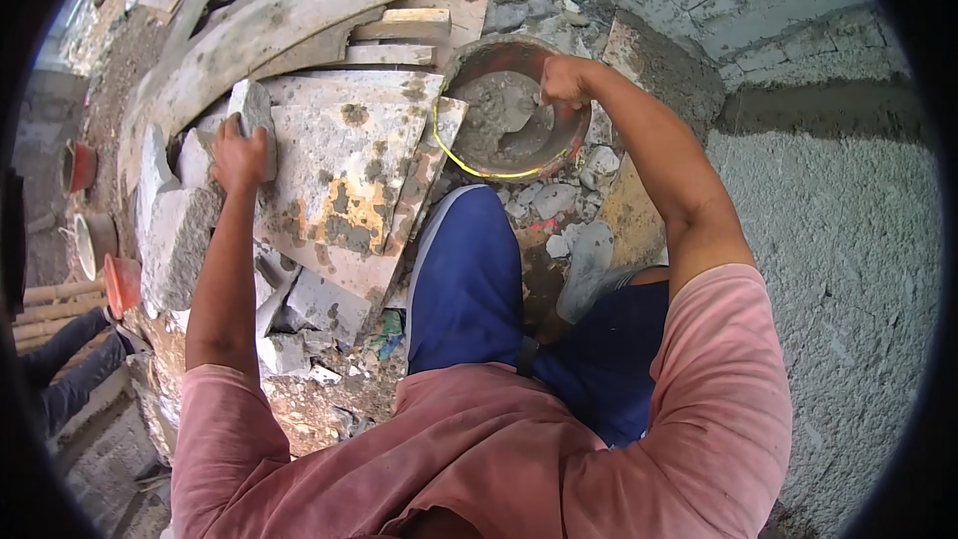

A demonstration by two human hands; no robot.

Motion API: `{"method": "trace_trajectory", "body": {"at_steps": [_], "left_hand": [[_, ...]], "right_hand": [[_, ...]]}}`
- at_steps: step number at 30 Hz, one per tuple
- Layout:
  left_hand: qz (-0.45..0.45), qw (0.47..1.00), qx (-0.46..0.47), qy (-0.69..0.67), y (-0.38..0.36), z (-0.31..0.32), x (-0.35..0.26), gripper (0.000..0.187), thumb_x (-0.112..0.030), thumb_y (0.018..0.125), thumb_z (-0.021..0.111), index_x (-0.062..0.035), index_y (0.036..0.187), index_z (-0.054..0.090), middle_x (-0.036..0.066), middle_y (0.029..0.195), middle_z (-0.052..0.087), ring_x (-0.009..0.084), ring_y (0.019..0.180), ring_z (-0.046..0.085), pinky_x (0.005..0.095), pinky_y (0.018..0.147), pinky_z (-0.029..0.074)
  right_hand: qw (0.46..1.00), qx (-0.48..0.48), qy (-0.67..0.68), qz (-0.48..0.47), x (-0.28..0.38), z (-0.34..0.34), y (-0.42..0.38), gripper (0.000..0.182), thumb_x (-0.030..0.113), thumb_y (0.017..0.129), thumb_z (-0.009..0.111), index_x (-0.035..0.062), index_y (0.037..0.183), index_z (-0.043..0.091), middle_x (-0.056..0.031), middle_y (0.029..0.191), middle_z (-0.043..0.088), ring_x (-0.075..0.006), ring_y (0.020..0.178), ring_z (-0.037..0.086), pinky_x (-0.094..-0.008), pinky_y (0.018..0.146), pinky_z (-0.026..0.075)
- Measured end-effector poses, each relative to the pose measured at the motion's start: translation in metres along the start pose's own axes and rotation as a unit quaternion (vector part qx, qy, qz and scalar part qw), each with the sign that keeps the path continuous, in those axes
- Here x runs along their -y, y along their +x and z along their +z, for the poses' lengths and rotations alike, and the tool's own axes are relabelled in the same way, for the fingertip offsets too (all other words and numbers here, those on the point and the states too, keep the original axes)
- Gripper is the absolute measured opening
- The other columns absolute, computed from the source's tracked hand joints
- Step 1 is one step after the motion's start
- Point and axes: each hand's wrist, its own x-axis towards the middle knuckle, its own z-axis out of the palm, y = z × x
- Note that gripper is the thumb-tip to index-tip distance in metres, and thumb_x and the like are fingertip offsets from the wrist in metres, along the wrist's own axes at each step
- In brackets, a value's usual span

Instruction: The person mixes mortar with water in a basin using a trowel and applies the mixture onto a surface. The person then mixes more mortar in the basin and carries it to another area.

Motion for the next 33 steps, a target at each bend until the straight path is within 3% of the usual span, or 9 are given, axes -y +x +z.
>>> {"method": "trace_trajectory", "body": {"at_steps": [2, 3, 8, 13, 15, 19, 25, 30, 33], "left_hand": [[0.002, 1.000, 0.003, -0.001, -0.001, 0.001, -0.001, 0.065, -0.041, 0.084, 0.058, -0.0169, 0.144, 0.052, 0.004, 0.154, 0.046, 0.0275, 0.140, 0.044, 0.0613, 0.107, 0.037], [0.001, 1.000, 0.009, 0.000, -0.002, 0.000, -0.002, 0.065, -0.041, 0.084, 0.058, -0.0170, 0.144, 0.052, 0.004, 0.154, 0.046, 0.0275, 0.140, 0.044, 0.0613, 0.107, 0.037], [-0.001, 1.000, 0.013, 0.001, -0.002, -0.002, -0.002, 0.066, -0.041, 0.084, 0.059, -0.0171, 0.145, 0.051, 0.004, 0.154, 0.046, 0.0273, 0.141, 0.042, 0.0611, 0.107, 0.036], [-0.005, 1.000, 0.017, -0.004, -0.003, -0.004, -0.004, 0.066, -0.041, 0.085, 0.058, -0.0160, 0.145, 0.051, 0.004, 0.154, 0.045, 0.0271, 0.141, 0.042, 0.0612, 0.108, 0.036], [-0.003, 1.000, 0.020, -0.003, -0.003, -0.006, -0.004, 0.066, -0.041, 0.085, 0.058, -0.0157, 0.145, 0.050, 0.005, 0.154, 0.045, 0.0271, 0.141, 0.042, 0.0612, 0.108, 0.035], [-0.002, 1.000, 0.027, -0.007, -0.006, -0.009, -0.006, 0.065, -0.041, 0.086, 0.058, -0.0153, 0.145, 0.050, 0.005, 0.154, 0.045, 0.0270, 0.141, 0.042, 0.0612, 0.108, 0.036], [-0.004, 1.000, 0.027, -0.003, -0.006, -0.012, -0.005, 0.065, -0.040, 0.085, 0.058, -0.0151, 0.145, 0.050, 0.004, 0.154, 0.045, 0.0269, 0.141, 0.042, 0.0612, 0.107, 0.036], [-0.008, 1.000, 0.028, -0.005, -0.007, -0.014, -0.008, 0.064, -0.039, 0.085, 0.058, -0.0157, 0.145, 0.050, 0.004, 0.153, 0.046, 0.0270, 0.141, 0.041, 0.0607, 0.107, 0.036], [-0.007, 1.000, 0.027, -0.008, -0.007, -0.011, -0.008, 0.064, -0.039, 0.085, 0.058, -0.0160, 0.145, 0.050, 0.004, 0.153, 0.046, 0.0271, 0.141, 0.042, 0.0606, 0.107, 0.036]], "right_hand": [[0.987, -0.131, -0.086, -0.022, -0.004, -0.008, 0.003, 0.022, 0.019, 0.076, 0.065, 0.0009, 0.080, 0.076, -0.0162, 0.085, 0.076, -0.0317, 0.072, 0.074, -0.0427, 0.070, 0.058], [0.985, -0.117, -0.116, 0.043, 0.000, -0.010, 0.000, 0.022, 0.020, 0.079, 0.064, 0.0032, 0.085, 0.077, -0.0144, 0.091, 0.077, -0.0298, 0.082, 0.075, -0.0414, 0.074, 0.059], [0.945, -0.112, -0.304, -0.031, 0.018, 0.058, 0.023, 0.025, 0.031, 0.083, 0.066, 0.0092, 0.089, 0.077, -0.0115, 0.096, 0.076, -0.0313, 0.091, 0.074, -0.0418, 0.083, 0.059], [0.968, 0.009, -0.247, -0.048, 0.035, 0.023, 0.002, 0.026, 0.027, 0.079, 0.067, 0.0058, 0.091, 0.076, -0.0149, 0.103, 0.075, -0.0356, 0.093, 0.072, -0.0464, 0.081, 0.058], [0.986, -0.008, -0.160, -0.046, 0.036, -0.013, -0.021, 0.027, 0.021, 0.075, 0.068, 0.0022, 0.093, 0.075, -0.0174, 0.103, 0.074, -0.0378, 0.095, 0.072, -0.0467, 0.080, 0.058], [0.962, -0.180, -0.204, -0.010, 0.028, -0.011, -0.009, 0.022, 0.018, 0.078, 0.064, 0.0057, 0.090, 0.077, -0.0153, 0.094, 0.075, -0.0344, 0.094, 0.073, -0.0448, 0.079, 0.059], [0.921, -0.024, -0.362, -0.145, 0.070, 0.055, -0.029, 0.023, 0.020, 0.082, 0.063, 0.0074, 0.093, 0.079, -0.0114, 0.100, 0.077, -0.0306, 0.093, 0.075, -0.0445, 0.077, 0.059], [0.937, -0.053, -0.340, -0.061, 0.039, -0.020, -0.047, 0.022, 0.024, 0.084, 0.063, 0.0109, 0.091, 0.080, -0.0105, 0.096, 0.077, -0.0290, 0.092, 0.075, -0.0423, 0.077, 0.060], [0.935, -0.170, -0.310, -0.011, 0.025, -0.019, -0.023, 0.022, 0.026, 0.086, 0.064, 0.0114, 0.089, 0.080, -0.0110, 0.093, 0.077, -0.0282, 0.090, 0.075, -0.0409, 0.075, 0.060]]}}
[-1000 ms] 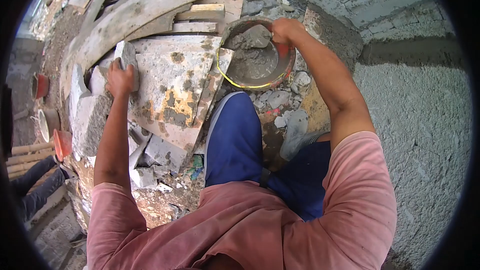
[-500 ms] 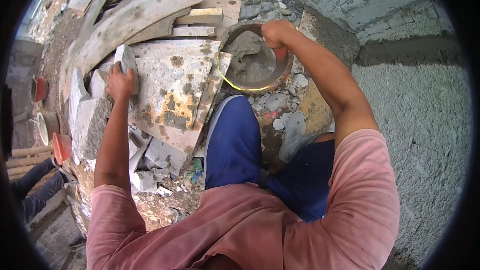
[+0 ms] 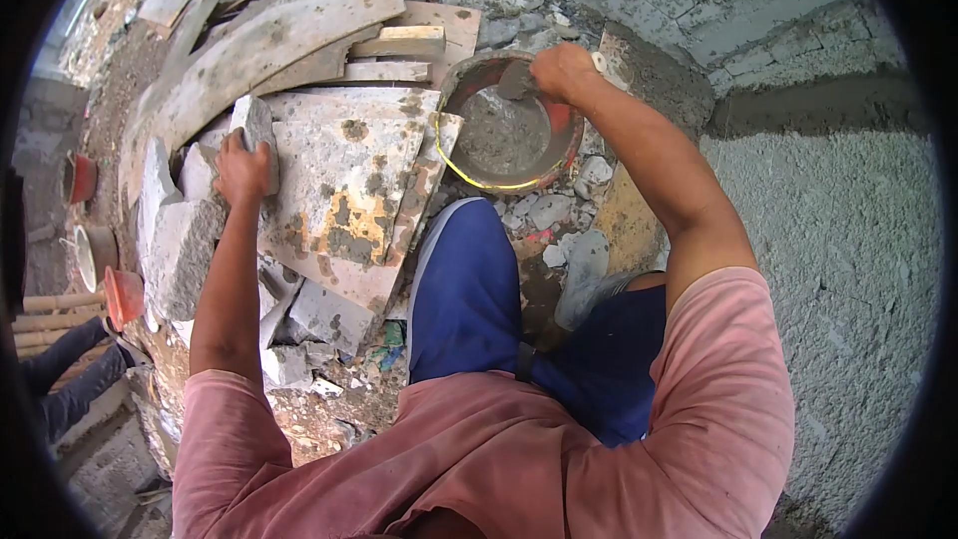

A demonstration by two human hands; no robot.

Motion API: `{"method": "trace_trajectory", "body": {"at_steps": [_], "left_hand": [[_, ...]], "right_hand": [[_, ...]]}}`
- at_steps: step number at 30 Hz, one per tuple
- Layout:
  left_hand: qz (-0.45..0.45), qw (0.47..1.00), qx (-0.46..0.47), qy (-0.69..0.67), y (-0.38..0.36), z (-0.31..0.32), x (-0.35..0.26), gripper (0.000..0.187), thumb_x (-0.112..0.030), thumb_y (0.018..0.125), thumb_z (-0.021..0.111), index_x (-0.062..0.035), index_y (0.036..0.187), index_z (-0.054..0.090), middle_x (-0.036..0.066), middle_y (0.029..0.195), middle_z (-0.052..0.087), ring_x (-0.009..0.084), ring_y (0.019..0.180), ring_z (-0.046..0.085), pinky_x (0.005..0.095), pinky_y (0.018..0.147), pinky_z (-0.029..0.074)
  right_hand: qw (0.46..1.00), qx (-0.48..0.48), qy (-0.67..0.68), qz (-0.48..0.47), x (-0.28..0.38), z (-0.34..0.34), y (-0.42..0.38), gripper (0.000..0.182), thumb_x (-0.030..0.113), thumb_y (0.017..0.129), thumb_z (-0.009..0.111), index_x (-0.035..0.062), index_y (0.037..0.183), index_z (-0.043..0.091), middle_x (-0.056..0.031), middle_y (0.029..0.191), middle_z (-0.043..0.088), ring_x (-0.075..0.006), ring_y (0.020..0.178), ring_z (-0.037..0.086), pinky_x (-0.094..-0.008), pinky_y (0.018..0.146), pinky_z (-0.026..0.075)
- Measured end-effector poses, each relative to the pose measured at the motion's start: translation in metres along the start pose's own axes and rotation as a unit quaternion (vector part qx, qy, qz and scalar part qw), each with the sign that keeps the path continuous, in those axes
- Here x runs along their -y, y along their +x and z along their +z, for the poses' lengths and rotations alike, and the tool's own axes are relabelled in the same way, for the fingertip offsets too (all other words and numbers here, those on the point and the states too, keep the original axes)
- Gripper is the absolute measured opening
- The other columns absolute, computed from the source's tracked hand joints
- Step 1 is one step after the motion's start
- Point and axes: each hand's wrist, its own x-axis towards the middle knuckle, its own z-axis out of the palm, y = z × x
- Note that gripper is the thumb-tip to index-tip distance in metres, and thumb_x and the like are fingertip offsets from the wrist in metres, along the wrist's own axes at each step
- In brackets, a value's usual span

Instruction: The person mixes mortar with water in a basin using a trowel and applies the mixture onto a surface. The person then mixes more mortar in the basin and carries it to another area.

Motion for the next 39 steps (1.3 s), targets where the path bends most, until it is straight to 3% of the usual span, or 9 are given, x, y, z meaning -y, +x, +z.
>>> {"method": "trace_trajectory", "body": {"at_steps": [7, 10, 16, 21, 27, 30, 32, 35, 39], "left_hand": [[-0.003, 1.000, -0.001, 0.002, 0.002, 0.001, 0.002, 0.065, -0.040, 0.085, 0.058, -0.0162, 0.145, 0.050, 0.004, 0.153, 0.046, 0.0276, 0.140, 0.042, 0.0609, 0.107, 0.036], [-0.002, 1.000, 0.006, 0.001, 0.001, 0.000, 0.000, 0.065, -0.041, 0.085, 0.057, -0.0164, 0.145, 0.050, 0.004, 0.154, 0.045, 0.0276, 0.141, 0.042, 0.0610, 0.108, 0.035], [-0.008, 1.000, 0.004, 0.010, -0.002, 0.003, 0.005, 0.066, -0.041, 0.085, 0.057, -0.0167, 0.146, 0.050, 0.004, 0.154, 0.045, 0.0271, 0.141, 0.042, 0.0618, 0.109, 0.034], [0.001, 1.000, 0.008, 0.003, 0.000, -0.001, 0.000, 0.065, -0.040, 0.086, 0.057, -0.0168, 0.146, 0.050, 0.003, 0.155, 0.045, 0.0269, 0.141, 0.042, 0.0637, 0.108, 0.033], [0.014, 1.000, -0.001, 0.004, -0.002, 0.001, 0.002, 0.065, -0.040, 0.086, 0.057, -0.0159, 0.146, 0.050, 0.005, 0.154, 0.045, 0.0277, 0.140, 0.043, 0.0619, 0.106, 0.037], [0.016, 1.000, -0.005, 0.008, -0.003, 0.000, -0.001, 0.064, -0.040, 0.087, 0.057, -0.0152, 0.146, 0.050, 0.007, 0.153, 0.047, 0.0294, 0.138, 0.046, 0.0590, 0.106, 0.039], [0.028, 1.000, -0.003, 0.007, -0.004, 0.000, -0.003, 0.063, -0.037, 0.087, 0.058, -0.0136, 0.145, 0.051, 0.010, 0.152, 0.048, 0.0323, 0.136, 0.048, 0.0545, 0.107, 0.040], [0.052, 0.999, -0.007, -0.011, 0.010, 0.016, 0.013, 0.062, -0.033, 0.087, 0.060, -0.0112, 0.144, 0.051, 0.013, 0.150, 0.048, 0.0364, 0.134, 0.049, 0.0494, 0.107, 0.042], [0.102, 0.994, -0.010, -0.043, 0.020, 0.029, 0.024, 0.059, -0.029, 0.089, 0.058, -0.0036, 0.142, 0.051, 0.021, 0.144, 0.051, 0.0416, 0.130, 0.050, 0.0472, 0.108, 0.041]], "right_hand": [[0.957, -0.123, -0.196, -0.176, 0.089, 0.044, -0.021, 0.023, 0.025, 0.085, 0.061, 0.0121, 0.080, 0.079, -0.0066, 0.083, 0.076, -0.0213, 0.080, 0.074, -0.0402, 0.063, 0.056], [0.955, -0.103, -0.110, -0.254, 0.048, 0.060, -0.029, 0.023, 0.024, 0.084, 0.060, 0.0125, 0.078, 0.078, -0.0066, 0.081, 0.075, -0.0232, 0.077, 0.074, -0.0423, 0.062, 0.055], [0.992, -0.093, -0.078, -0.019, 0.006, 0.038, -0.046, 0.022, 0.022, 0.086, 0.060, 0.0134, 0.079, 0.078, -0.0059, 0.079, 0.075, -0.0248, 0.077, 0.074, -0.0400, 0.069, 0.057], [0.995, 0.019, -0.026, -0.091, 0.057, 0.046, -0.058, 0.030, 0.031, 0.092, 0.054, 0.0197, 0.081, 0.080, -0.0048, 0.081, 0.076, -0.0288, 0.080, 0.075, -0.0480, 0.077, 0.057], [0.984, -0.018, 0.167, 0.063, -0.027, -0.002, -0.132, 0.036, 0.032, 0.092, 0.061, -0.0017, 0.101, 0.069, -0.0192, 0.097, 0.074, -0.0347, 0.086, 0.072, -0.0479, 0.077, 0.056], [0.881, -0.042, 0.409, 0.233, -0.096, 0.052, -0.164, 0.042, 0.032, 0.092, 0.063, -0.0048, 0.110, 0.063, -0.0213, 0.098, 0.071, -0.0325, 0.081, 0.071, -0.0449, 0.071, 0.055], [0.700, 0.033, 0.634, 0.328, -0.127, 0.110, -0.173, 0.042, 0.031, 0.092, 0.064, -0.0041, 0.113, 0.061, -0.0190, 0.094, 0.069, -0.0283, 0.074, 0.068, -0.0431, 0.065, 0.055], [0.489, -0.035, 0.792, 0.364, -0.133, 0.194, -0.179, 0.032, 0.027, 0.092, 0.065, 0.0002, 0.109, 0.061, -0.0109, 0.083, 0.063, -0.0212, 0.066, 0.062, -0.0408, 0.056, 0.052], [0.354, -0.038, 0.849, 0.391, -0.123, 0.267, -0.142, 0.029, 0.028, 0.094, 0.066, 0.0033, 0.108, 0.060, -0.0077, 0.081, 0.060, -0.0201, 0.062, 0.059, -0.0389, 0.052, 0.050]]}}
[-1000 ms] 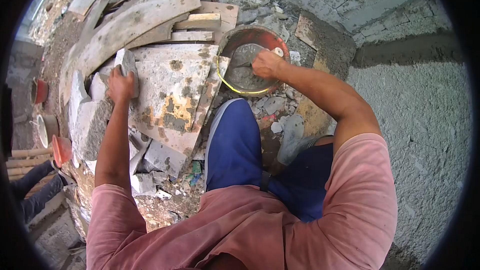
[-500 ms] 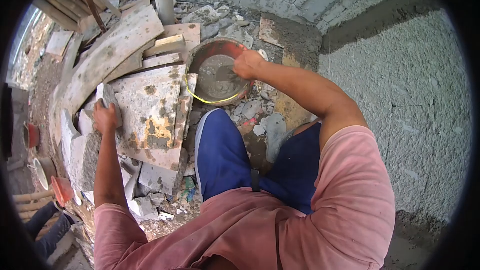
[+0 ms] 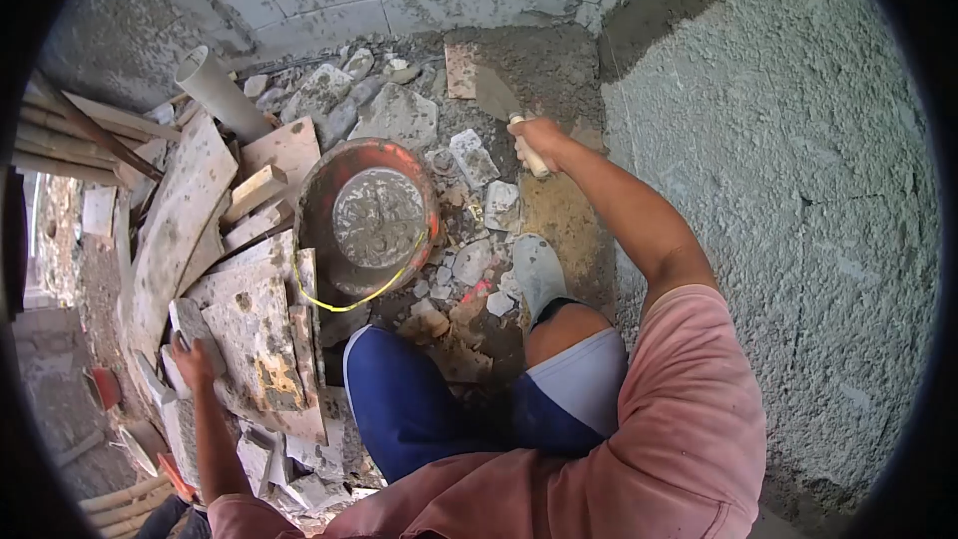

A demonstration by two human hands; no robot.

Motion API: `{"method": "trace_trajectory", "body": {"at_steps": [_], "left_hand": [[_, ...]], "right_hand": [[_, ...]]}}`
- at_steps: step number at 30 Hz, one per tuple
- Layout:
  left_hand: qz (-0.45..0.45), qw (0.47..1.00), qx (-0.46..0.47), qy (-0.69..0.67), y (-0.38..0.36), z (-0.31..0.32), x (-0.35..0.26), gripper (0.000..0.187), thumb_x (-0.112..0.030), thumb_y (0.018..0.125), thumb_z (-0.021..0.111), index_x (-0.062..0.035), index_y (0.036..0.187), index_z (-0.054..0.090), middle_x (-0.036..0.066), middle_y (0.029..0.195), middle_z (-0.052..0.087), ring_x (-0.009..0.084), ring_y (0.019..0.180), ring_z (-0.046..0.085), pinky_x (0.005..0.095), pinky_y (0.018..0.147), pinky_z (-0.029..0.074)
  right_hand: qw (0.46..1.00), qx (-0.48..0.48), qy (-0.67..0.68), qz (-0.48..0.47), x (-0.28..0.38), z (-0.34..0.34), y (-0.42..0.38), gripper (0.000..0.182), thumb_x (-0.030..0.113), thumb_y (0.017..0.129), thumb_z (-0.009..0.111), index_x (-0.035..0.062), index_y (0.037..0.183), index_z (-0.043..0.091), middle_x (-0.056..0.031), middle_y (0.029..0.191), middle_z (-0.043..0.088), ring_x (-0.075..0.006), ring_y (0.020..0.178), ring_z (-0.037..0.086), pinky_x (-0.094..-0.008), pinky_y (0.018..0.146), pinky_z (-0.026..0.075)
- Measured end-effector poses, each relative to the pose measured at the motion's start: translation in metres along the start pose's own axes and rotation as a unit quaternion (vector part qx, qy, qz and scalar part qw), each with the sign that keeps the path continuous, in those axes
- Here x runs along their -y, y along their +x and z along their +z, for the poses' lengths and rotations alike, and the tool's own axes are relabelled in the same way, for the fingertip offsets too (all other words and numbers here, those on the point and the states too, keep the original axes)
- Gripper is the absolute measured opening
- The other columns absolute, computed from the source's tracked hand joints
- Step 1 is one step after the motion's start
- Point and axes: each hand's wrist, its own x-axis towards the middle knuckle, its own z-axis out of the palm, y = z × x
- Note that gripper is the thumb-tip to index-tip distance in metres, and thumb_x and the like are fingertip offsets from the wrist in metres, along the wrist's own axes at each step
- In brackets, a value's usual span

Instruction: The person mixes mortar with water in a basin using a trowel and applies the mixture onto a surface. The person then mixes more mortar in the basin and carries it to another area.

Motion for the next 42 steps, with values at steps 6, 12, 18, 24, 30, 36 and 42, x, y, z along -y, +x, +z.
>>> {"method": "trace_trajectory", "body": {"at_steps": [6, 12, 18, 24, 30, 36, 42], "left_hand": [[-0.008, 0.994, 0.050, -0.093, 0.004, -0.001, 0.005, 0.063, -0.025, 0.092, 0.059, 0.0038, 0.146, 0.045, 0.022, 0.145, 0.052, 0.0347, 0.135, 0.047, 0.0416, 0.115, 0.033], [-0.013, 0.991, 0.060, -0.121, 0.004, -0.001, 0.001, 0.065, -0.028, 0.091, 0.057, 0.0043, 0.147, 0.045, 0.020, 0.148, 0.049, 0.0318, 0.135, 0.047, 0.0399, 0.115, 0.034], [-0.016, 0.992, 0.045, -0.117, 0.008, 0.003, 0.010, 0.066, -0.029, 0.091, 0.056, 0.0031, 0.148, 0.045, 0.020, 0.149, 0.048, 0.0309, 0.135, 0.047, 0.0404, 0.115, 0.035], [0.001, 0.995, 0.023, -0.096, 0.005, 0.003, 0.005, 0.066, -0.030, 0.091, 0.057, 0.0022, 0.147, 0.046, 0.019, 0.148, 0.049, 0.0306, 0.132, 0.049, 0.0395, 0.109, 0.040], [-0.009, 0.994, 0.024, -0.104, 0.000, -0.001, -0.006, 0.063, -0.024, 0.089, 0.057, 0.0023, 0.146, 0.048, 0.019, 0.142, 0.053, 0.0302, 0.125, 0.053, 0.0387, 0.108, 0.039], [0.006, 0.996, 0.031, -0.087, 0.001, -0.002, -0.006, 0.064, -0.024, 0.087, 0.057, 0.0035, 0.144, 0.049, 0.021, 0.141, 0.054, 0.0323, 0.127, 0.052, 0.0395, 0.111, 0.037], [-0.005, 0.995, 0.038, -0.096, 0.004, 0.000, -0.001, 0.065, -0.028, 0.087, 0.057, 0.0052, 0.142, 0.050, 0.024, 0.139, 0.056, 0.0356, 0.128, 0.053, 0.0416, 0.110, 0.038]], "right_hand": [[0.999, -0.005, 0.032, -0.040, -0.036, 0.034, 0.119, 0.031, 0.025, 0.092, 0.068, -0.0027, 0.104, 0.063, -0.0110, 0.086, 0.065, -0.0217, 0.063, 0.063, -0.0388, 0.052, 0.050], [0.994, -0.089, -0.048, -0.038, -0.018, 0.021, 0.180, 0.031, 0.021, 0.089, 0.071, -0.0054, 0.105, 0.070, -0.0175, 0.094, 0.071, -0.0273, 0.076, 0.070, -0.0419, 0.061, 0.054], [0.979, -0.196, 0.033, -0.034, -0.020, -0.059, 0.243, 0.033, 0.024, 0.088, 0.071, -0.0028, 0.107, 0.070, -0.0168, 0.090, 0.072, -0.0289, 0.071, 0.070, -0.0415, 0.061, 0.056], [0.908, -0.316, -0.248, -0.117, -0.035, -0.055, 0.238, 0.053, 0.041, 0.088, 0.069, 0.0000, 0.122, 0.068, -0.0239, 0.125, 0.066, -0.0406, 0.114, 0.064, -0.0472, 0.099, 0.051], [0.889, -0.257, -0.274, -0.262, -0.048, -0.051, 0.166, 0.061, 0.041, 0.086, 0.070, -0.0021, 0.129, 0.063, -0.0233, 0.119, 0.069, -0.0394, 0.108, 0.067, -0.0447, 0.094, 0.053], [0.883, -0.092, -0.260, -0.379, -0.020, 0.002, 0.011, 0.049, 0.034, 0.089, 0.069, 0.0036, 0.128, 0.064, -0.0233, 0.102, 0.071, -0.0377, 0.090, 0.070, -0.0446, 0.080, 0.054], [0.867, -0.082, -0.324, -0.370, -0.015, 0.025, -0.031, 0.043, 0.029, 0.090, 0.067, 0.0040, 0.126, 0.064, -0.0206, 0.093, 0.072, -0.0323, 0.079, 0.070, -0.0430, 0.073, 0.053]]}}
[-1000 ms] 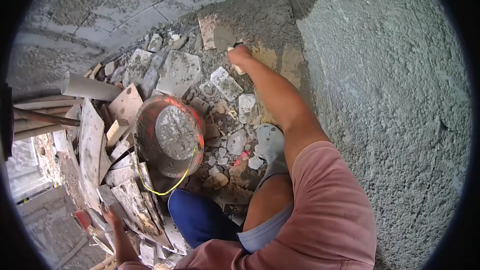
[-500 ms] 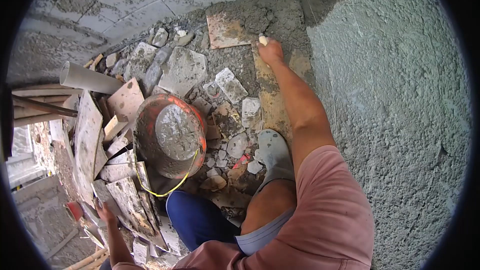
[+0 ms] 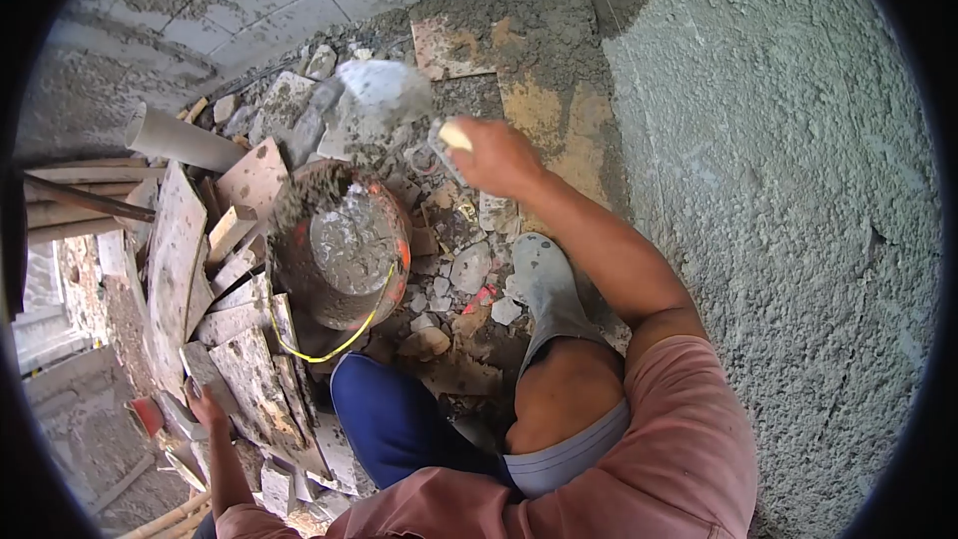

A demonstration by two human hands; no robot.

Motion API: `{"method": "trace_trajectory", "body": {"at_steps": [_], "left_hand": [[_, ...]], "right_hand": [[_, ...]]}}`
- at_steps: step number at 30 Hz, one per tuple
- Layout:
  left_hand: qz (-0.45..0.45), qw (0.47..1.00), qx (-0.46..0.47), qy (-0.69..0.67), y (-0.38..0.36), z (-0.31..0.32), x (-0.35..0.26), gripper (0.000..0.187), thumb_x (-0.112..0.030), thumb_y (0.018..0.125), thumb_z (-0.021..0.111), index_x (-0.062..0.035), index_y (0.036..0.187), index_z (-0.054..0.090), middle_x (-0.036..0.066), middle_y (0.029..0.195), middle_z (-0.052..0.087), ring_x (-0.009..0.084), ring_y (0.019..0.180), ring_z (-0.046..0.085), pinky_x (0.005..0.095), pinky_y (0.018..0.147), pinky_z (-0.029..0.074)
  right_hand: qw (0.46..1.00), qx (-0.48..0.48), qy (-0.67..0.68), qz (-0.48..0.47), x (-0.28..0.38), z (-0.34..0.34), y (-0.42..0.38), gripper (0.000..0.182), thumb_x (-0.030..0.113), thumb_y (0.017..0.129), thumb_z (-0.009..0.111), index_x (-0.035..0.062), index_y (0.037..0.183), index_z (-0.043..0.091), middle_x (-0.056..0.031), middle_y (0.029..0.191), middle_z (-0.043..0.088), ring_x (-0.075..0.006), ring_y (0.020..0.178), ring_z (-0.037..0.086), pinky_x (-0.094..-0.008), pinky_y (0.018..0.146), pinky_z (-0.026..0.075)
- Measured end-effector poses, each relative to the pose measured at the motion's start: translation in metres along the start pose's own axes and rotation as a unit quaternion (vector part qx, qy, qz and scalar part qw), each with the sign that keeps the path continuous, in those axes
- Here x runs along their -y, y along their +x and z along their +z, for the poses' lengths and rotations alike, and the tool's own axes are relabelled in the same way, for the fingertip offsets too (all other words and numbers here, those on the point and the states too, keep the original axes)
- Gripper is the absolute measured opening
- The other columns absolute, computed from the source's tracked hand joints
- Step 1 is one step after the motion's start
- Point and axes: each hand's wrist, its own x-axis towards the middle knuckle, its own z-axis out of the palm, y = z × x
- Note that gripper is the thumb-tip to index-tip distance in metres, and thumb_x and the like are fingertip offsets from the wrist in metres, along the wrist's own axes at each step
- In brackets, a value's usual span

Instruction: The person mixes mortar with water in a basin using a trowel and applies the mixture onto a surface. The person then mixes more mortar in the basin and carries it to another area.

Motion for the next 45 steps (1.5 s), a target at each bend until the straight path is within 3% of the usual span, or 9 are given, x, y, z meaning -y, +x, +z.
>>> {"method": "trace_trajectory", "body": {"at_steps": [1, 5, 8, 19, 31, 34, 37, 40, 45], "left_hand": [[0.026, 0.999, 0.007, 0.042, 0.000, -0.003, 0.003, 0.065, -0.029, 0.086, 0.057, 0.0055, 0.141, 0.051, 0.026, 0.138, 0.057, 0.0371, 0.128, 0.053, 0.0422, 0.110, 0.038], [0.021, 0.996, -0.018, 0.079, -0.001, -0.004, -0.002, 0.065, -0.028, 0.085, 0.058, 0.0050, 0.141, 0.051, 0.026, 0.138, 0.057, 0.0374, 0.128, 0.054, 0.0407, 0.111, 0.038], [0.040, 0.994, -0.037, 0.092, -0.001, -0.001, 0.004, 0.063, -0.028, 0.086, 0.059, 0.0015, 0.141, 0.053, 0.024, 0.137, 0.059, 0.0366, 0.126, 0.055, 0.0398, 0.110, 0.039], [0.022, 0.999, -0.003, 0.043, 0.001, 0.000, 0.007, 0.064, -0.027, 0.086, 0.056, 0.0058, 0.140, 0.051, 0.023, 0.134, 0.059, 0.0349, 0.121, 0.056, 0.0410, 0.107, 0.040], [0.009, 1.000, -0.001, 0.022, 0.001, 0.001, 0.007, 0.069, -0.033, 0.089, 0.055, 0.0029, 0.147, 0.045, 0.019, 0.148, 0.050, 0.0312, 0.136, 0.046, 0.0398, 0.114, 0.034], [0.006, 1.000, 0.013, 0.024, 0.006, -0.001, 0.015, 0.068, -0.031, 0.090, 0.056, 0.0017, 0.148, 0.044, 0.018, 0.148, 0.050, 0.0300, 0.136, 0.046, 0.0393, 0.112, 0.037], [-0.047, 0.996, 0.032, -0.074, 0.006, 0.000, 0.014, 0.067, -0.031, 0.090, 0.056, -0.0013, 0.150, 0.043, 0.017, 0.149, 0.049, 0.0298, 0.132, 0.050, 0.0392, 0.107, 0.042], [0.018, 0.999, 0.001, -0.032, 0.012, 0.002, 0.036, 0.067, -0.031, 0.091, 0.056, -0.0046, 0.151, 0.043, 0.015, 0.148, 0.050, 0.0276, 0.123, 0.055, 0.0386, 0.103, 0.046], [-0.019, 0.998, 0.022, -0.048, 0.007, -0.006, 0.034, 0.066, -0.031, 0.091, 0.057, -0.0075, 0.151, 0.044, 0.012, 0.142, 0.053, 0.0228, 0.107, 0.060, 0.0348, 0.089, 0.051]], "right_hand": [[0.991, 0.044, 0.065, 0.113, -0.008, -0.002, 0.005, 0.040, 0.028, 0.090, 0.066, 0.0047, 0.123, 0.064, -0.0213, 0.092, 0.071, -0.0356, 0.078, 0.071, -0.0464, 0.071, 0.053], [0.991, 0.007, 0.065, 0.115, -0.071, 0.003, -0.008, 0.043, 0.029, 0.090, 0.069, 0.0029, 0.124, 0.066, -0.0182, 0.088, 0.072, -0.0256, 0.069, 0.069, -0.0406, 0.064, 0.053], [0.960, 0.052, 0.131, 0.244, -0.094, 0.010, -0.015, 0.041, 0.026, 0.091, 0.068, -0.0014, 0.121, 0.066, -0.0129, 0.080, 0.069, -0.0203, 0.061, 0.065, -0.0370, 0.058, 0.052], [0.863, 0.075, 0.382, 0.323, -0.102, 0.036, -0.003, 0.032, 0.024, 0.094, 0.067, -0.0011, 0.113, 0.063, -0.0054, 0.078, 0.062, -0.0144, 0.056, 0.058, -0.0322, 0.050, 0.047], [0.823, -0.087, 0.359, 0.432, -0.200, -0.003, 0.065, 0.029, 0.025, 0.092, 0.070, -0.0012, 0.104, 0.064, -0.0101, 0.079, 0.064, -0.0215, 0.057, 0.061, -0.0381, 0.047, 0.048], [0.859, -0.130, 0.258, 0.423, -0.229, -0.011, 0.101, 0.028, 0.024, 0.090, 0.072, -0.0021, 0.097, 0.067, -0.0114, 0.079, 0.067, -0.0224, 0.058, 0.064, -0.0391, 0.049, 0.051], [0.881, -0.206, 0.126, 0.407, -0.281, 0.014, 0.145, 0.030, 0.025, 0.088, 0.074, -0.0041, 0.094, 0.070, -0.0136, 0.081, 0.070, -0.0248, 0.061, 0.068, -0.0410, 0.053, 0.054], [0.871, -0.186, 0.110, 0.441, -0.249, -0.004, 0.154, 0.038, 0.030, 0.087, 0.075, -0.0046, 0.101, 0.073, -0.0201, 0.095, 0.075, -0.0302, 0.079, 0.076, -0.0415, 0.071, 0.058], [0.868, -0.215, 0.138, 0.426, -0.248, -0.009, 0.158, 0.033, 0.023, 0.088, 0.075, -0.0079, 0.098, 0.070, -0.0154, 0.082, 0.071, -0.0267, 0.065, 0.072, -0.0415, 0.056, 0.055]]}}
